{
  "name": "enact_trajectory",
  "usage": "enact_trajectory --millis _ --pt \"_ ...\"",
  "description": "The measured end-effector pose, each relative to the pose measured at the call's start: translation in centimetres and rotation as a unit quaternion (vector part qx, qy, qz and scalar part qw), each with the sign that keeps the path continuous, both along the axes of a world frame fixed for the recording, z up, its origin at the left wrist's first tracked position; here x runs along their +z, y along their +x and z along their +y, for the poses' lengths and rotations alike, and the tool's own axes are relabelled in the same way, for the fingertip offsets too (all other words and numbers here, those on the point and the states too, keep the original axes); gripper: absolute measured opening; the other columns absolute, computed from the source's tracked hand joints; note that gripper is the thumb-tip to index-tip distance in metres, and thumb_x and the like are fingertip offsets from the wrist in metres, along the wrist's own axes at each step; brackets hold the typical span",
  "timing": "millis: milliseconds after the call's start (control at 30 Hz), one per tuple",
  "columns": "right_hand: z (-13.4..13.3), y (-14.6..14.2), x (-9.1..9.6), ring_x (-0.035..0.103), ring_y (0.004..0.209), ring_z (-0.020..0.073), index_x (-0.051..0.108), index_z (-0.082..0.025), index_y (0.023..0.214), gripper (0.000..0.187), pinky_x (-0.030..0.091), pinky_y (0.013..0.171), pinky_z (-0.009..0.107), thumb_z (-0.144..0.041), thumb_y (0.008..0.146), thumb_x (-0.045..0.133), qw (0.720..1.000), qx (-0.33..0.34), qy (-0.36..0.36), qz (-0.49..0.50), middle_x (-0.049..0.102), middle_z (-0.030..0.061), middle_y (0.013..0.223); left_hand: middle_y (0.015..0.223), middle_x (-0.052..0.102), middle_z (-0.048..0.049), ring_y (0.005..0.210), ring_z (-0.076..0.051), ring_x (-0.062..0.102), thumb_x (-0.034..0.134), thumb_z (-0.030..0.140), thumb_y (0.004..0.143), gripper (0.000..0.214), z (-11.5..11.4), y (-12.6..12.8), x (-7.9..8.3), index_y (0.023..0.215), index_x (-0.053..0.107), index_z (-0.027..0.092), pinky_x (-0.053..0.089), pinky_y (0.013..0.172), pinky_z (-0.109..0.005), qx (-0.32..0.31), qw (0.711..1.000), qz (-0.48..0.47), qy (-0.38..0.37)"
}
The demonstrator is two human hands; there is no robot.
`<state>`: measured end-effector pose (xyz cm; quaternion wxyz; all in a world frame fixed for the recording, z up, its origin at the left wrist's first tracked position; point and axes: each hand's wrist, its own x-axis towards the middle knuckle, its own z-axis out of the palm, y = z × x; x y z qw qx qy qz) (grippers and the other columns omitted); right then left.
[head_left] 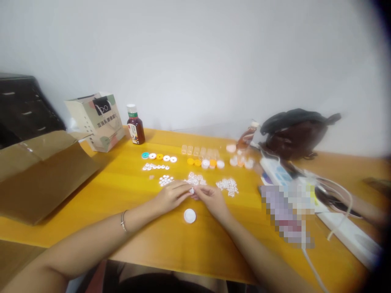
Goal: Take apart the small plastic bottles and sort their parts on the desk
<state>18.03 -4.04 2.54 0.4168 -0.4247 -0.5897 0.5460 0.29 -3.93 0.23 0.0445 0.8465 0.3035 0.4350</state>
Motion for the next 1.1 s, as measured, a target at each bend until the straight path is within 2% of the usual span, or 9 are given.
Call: enact_trajectory --millis 167,367,467,567,700,800,867,1000,1100 --pt "-0.3 -0.2 -0.2 0.065 0.072 0.0197 0.071 -0.02 0.079 0.02 0.053 0.072 0.034 -0.033 0.074 0.056 0.996 0.0 0.071 -0.048 0.07 0.0018 0.075 0.093 0.066 -0.0089 0.083 -0.016 0.061 0.049 0.019 0.086 0.021 -0.2 0.1 -0.3 0.105 0.059 0.016 0.051 0.074 -0.03 0.013 0.999 0.03 0.037" --pt "-0.3 -0.1 0.0 0.064 0.07 0.0204 0.069 -0.021 0.069 0.017 0.052 0.07 0.032 -0.029 0.073 0.054 0.987 -0.026 0.121 -0.098 0.068 -0.0005 0.066 0.094 0.066 -0.0093 0.083 -0.016 0.062 0.048 0.018 0.086 0.022 -0.4 0.3 0.0 0.106 0.058 0.016 0.051 0.074 -0.03 0.015 0.999 0.033 0.037" --pt "-0.2 -0.1 0.4 0.064 0.065 0.019 0.068 -0.02 0.068 0.018 0.052 0.066 0.032 -0.03 0.074 0.053 0.994 -0.02 0.084 -0.065 0.067 0.0005 0.064 0.097 0.066 -0.008 0.085 -0.016 0.062 0.049 0.02 0.085 0.024 -0.4 0.3 0.3 0.108 0.057 0.018 0.051 0.076 -0.029 0.006 1.0 0.014 0.017" --pt "-0.1 -0.3 0.6 0.063 0.058 0.0164 0.065 -0.018 0.069 0.015 0.052 0.061 0.029 -0.032 0.07 0.059 0.999 -0.014 0.027 -0.023 0.066 0.0006 0.06 0.095 0.066 -0.0072 0.083 -0.015 0.062 0.052 0.02 0.084 0.025 -0.5 0.2 0.5 0.109 0.056 0.017 0.051 0.074 -0.027 -0.002 1.0 -0.003 0.007" --pt "0.0 -0.4 0.1 0.059 0.05 0.0119 0.06 -0.017 0.066 0.022 0.048 0.054 0.024 -0.038 0.068 0.064 1.0 -0.006 -0.021 0.017 0.063 -0.0009 0.055 0.094 0.066 -0.0079 0.083 -0.015 0.062 0.055 0.018 0.082 0.027 -0.6 0.0 0.6 0.109 0.056 0.016 0.051 0.075 -0.028 -0.014 1.0 -0.001 0.028" --pt "0.7 0.2 -0.2 0.057 0.047 0.0103 0.057 -0.017 0.067 0.026 0.045 0.051 0.022 -0.042 0.069 0.063 0.998 -0.031 -0.043 0.043 0.062 -0.0009 0.055 0.093 0.066 -0.0077 0.083 -0.015 0.062 0.056 0.019 0.081 0.024 -0.6 -0.2 0.6 0.105 0.058 0.017 0.052 0.074 -0.029 -0.007 0.999 -0.028 0.031" --pt "1.4 0.9 -0.1 0.056 0.047 0.0107 0.058 -0.017 0.069 0.028 0.045 0.051 0.024 -0.044 0.069 0.063 0.996 -0.072 -0.023 0.037 0.062 -0.0007 0.055 0.092 0.066 -0.0077 0.082 -0.016 0.062 0.057 0.022 0.081 0.023 -0.5 -0.3 0.5 0.103 0.059 0.017 0.052 0.074 -0.03 0.008 0.998 -0.054 0.012" --pt "2.6 2.4 0.4 0.058 0.06 0.015 0.064 -0.017 0.07 0.027 0.046 0.061 0.028 -0.044 0.066 0.065 0.979 -0.168 0.099 -0.065 0.066 0.0024 0.066 0.096 0.066 -0.0085 0.081 -0.016 0.063 0.057 0.025 0.081 0.026 -0.1 -0.4 -0.1 0.105 0.059 0.016 0.054 0.076 -0.031 0.038 0.988 -0.119 -0.086" --pt "3.0 2.6 0.2 0.059 0.067 0.018 0.067 -0.018 0.071 0.024 0.046 0.064 0.03 -0.041 0.066 0.064 0.969 -0.156 0.14 -0.13 0.068 0.004 0.073 0.095 0.067 -0.0076 0.078 -0.015 0.064 0.057 0.027 0.08 0.028 0.2 -0.3 -0.8 0.106 0.058 0.015 0.055 0.076 -0.03 0.044 0.971 -0.173 -0.157"
